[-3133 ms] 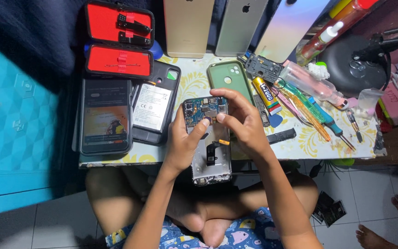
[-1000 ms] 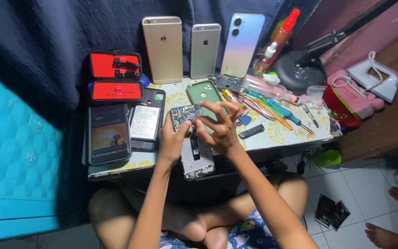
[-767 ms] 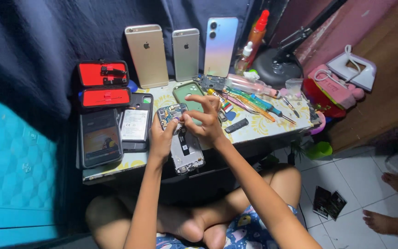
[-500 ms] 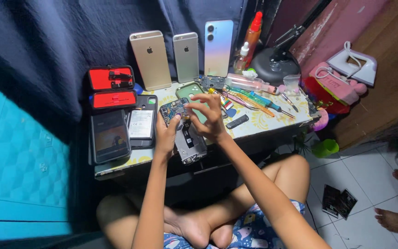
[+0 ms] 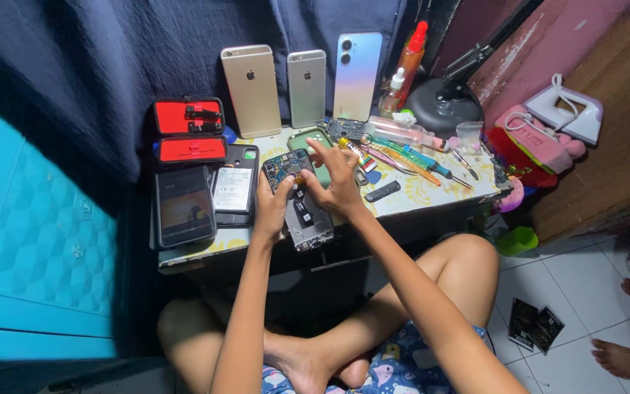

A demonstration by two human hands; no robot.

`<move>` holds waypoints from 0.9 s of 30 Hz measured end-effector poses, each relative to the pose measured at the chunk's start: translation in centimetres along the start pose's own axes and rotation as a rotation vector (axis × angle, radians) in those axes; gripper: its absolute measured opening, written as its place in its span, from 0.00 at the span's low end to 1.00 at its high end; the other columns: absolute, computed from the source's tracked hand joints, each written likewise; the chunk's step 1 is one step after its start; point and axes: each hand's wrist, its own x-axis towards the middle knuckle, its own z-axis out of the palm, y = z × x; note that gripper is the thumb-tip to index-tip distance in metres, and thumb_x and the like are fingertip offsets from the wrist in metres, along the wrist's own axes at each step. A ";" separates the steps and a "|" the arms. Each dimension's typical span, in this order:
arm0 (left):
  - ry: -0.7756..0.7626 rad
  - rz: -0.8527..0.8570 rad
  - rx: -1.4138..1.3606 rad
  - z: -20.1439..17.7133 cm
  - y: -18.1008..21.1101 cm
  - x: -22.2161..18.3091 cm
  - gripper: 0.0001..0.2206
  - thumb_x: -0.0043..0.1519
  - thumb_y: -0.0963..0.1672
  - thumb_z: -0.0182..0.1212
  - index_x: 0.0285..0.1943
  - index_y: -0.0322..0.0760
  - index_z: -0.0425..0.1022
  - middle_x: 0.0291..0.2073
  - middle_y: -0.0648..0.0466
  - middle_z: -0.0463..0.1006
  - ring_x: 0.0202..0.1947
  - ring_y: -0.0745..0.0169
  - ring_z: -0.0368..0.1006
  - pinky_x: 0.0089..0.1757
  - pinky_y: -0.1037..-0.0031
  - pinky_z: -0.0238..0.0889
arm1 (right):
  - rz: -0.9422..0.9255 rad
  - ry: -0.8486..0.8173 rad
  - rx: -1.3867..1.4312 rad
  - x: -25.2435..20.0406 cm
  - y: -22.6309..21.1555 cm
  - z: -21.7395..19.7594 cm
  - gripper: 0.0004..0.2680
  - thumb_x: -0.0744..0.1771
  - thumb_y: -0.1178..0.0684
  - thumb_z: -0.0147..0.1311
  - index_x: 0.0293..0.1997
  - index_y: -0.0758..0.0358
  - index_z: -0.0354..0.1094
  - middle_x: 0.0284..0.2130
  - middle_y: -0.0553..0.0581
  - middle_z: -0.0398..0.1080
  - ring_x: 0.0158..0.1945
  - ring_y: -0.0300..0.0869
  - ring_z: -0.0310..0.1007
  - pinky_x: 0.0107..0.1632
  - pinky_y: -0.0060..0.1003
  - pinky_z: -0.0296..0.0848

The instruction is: Repairing a smartphone by manipulating the motherboard and internal components

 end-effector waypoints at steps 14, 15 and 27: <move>-0.051 -0.085 -0.093 0.9 2.3 -1.1 0.19 0.62 0.41 0.61 0.63 0.40 0.66 0.47 0.53 0.75 0.45 0.66 0.73 0.47 0.69 0.73 | -0.040 0.027 -0.031 0.0 0.6 -0.4 0.20 0.65 0.47 0.66 0.64 0.51 0.72 0.27 0.46 0.71 0.35 0.36 0.70 0.62 0.40 0.50; -0.043 -0.085 -0.099 0.8 2.3 -1.1 0.19 0.62 0.41 0.61 0.62 0.40 0.66 0.47 0.53 0.75 0.45 0.65 0.73 0.47 0.68 0.73 | -0.038 0.040 -0.026 0.1 0.3 -0.5 0.20 0.64 0.47 0.67 0.64 0.50 0.72 0.28 0.46 0.72 0.35 0.36 0.70 0.61 0.40 0.50; 0.030 -0.047 -0.009 -0.8 -2.2 0.8 0.18 0.60 0.43 0.64 0.60 0.41 0.69 0.44 0.56 0.76 0.42 0.69 0.72 0.43 0.74 0.73 | -0.115 0.124 -0.052 0.7 -0.1 -0.2 0.11 0.69 0.54 0.52 0.58 0.53 0.74 0.36 0.48 0.74 0.39 0.40 0.68 0.58 0.42 0.53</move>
